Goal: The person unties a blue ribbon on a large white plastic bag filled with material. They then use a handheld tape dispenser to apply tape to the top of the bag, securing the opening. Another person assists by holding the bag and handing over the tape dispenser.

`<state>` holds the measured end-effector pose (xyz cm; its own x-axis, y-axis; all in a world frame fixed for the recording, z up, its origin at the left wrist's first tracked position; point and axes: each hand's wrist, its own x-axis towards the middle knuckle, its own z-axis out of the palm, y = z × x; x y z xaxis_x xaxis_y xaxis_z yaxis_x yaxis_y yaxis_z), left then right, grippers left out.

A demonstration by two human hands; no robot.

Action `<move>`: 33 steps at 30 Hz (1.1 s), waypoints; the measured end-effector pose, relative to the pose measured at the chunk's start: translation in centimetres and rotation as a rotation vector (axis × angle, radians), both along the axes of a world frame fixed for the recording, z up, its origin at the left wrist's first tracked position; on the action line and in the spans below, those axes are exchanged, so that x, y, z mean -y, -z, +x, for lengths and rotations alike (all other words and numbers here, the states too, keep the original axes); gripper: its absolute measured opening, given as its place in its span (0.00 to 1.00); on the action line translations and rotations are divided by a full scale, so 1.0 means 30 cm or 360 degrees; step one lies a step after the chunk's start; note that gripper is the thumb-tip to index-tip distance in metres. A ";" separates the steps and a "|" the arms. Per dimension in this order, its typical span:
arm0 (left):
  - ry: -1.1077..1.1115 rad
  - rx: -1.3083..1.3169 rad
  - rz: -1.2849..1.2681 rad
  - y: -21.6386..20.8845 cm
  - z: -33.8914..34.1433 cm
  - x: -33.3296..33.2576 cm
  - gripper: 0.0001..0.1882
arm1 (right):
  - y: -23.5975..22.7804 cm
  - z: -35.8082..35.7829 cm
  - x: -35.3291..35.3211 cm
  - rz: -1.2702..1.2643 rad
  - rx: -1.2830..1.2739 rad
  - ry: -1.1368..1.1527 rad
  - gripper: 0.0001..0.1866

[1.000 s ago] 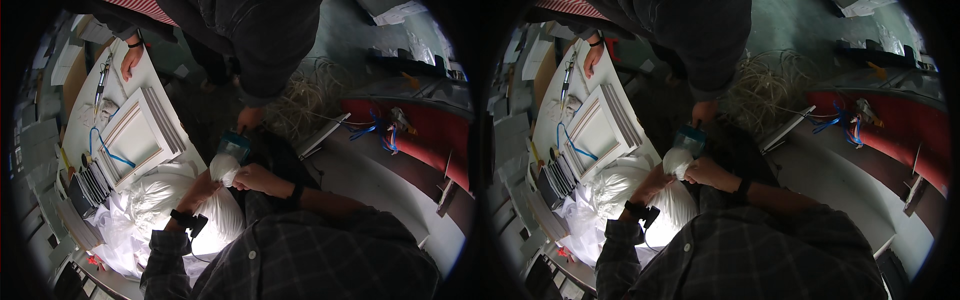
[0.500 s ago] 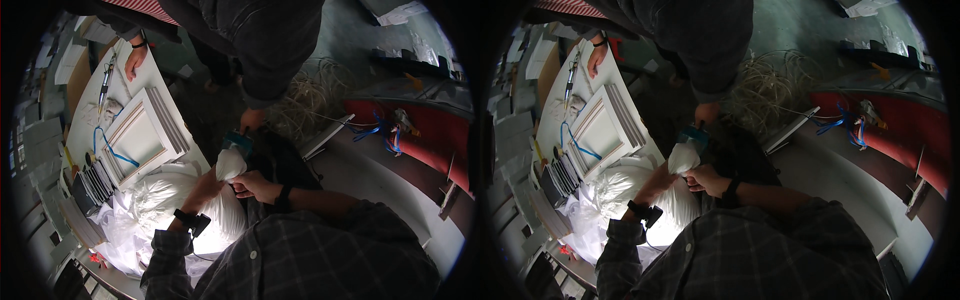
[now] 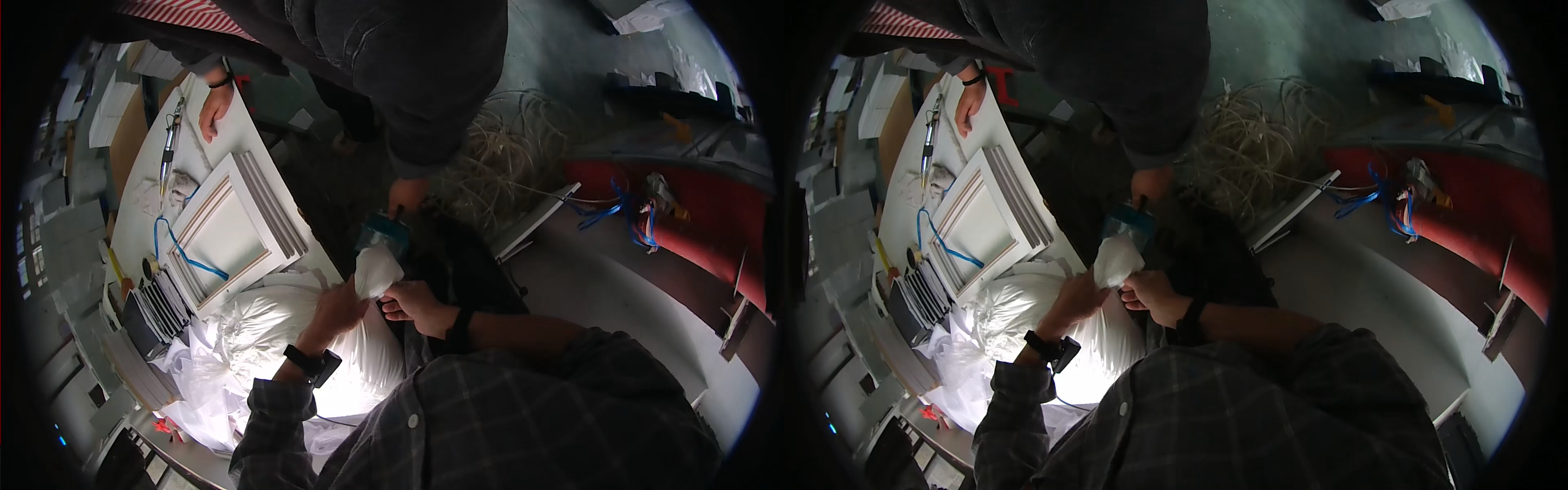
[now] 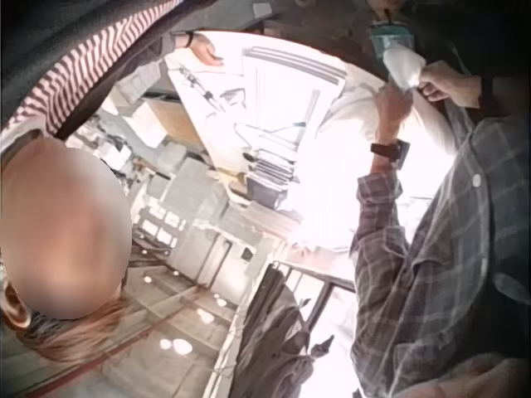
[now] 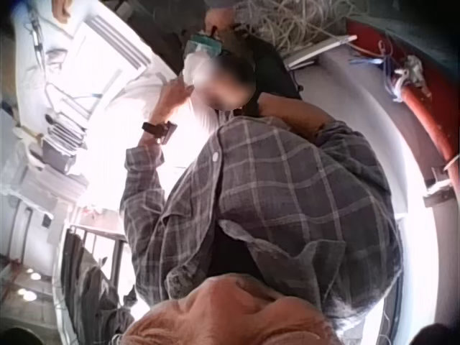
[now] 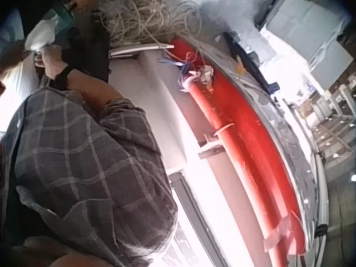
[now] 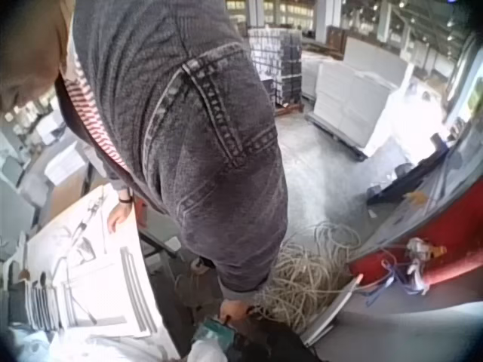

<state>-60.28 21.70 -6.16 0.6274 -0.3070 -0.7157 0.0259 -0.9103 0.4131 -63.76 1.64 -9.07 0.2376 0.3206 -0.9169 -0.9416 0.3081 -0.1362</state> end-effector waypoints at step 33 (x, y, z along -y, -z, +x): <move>-0.0827 -0.0441 -0.0542 0.134 -0.110 -0.070 0.26 | 0.002 0.002 -0.031 0.0166 -0.0137 0.0191 0.06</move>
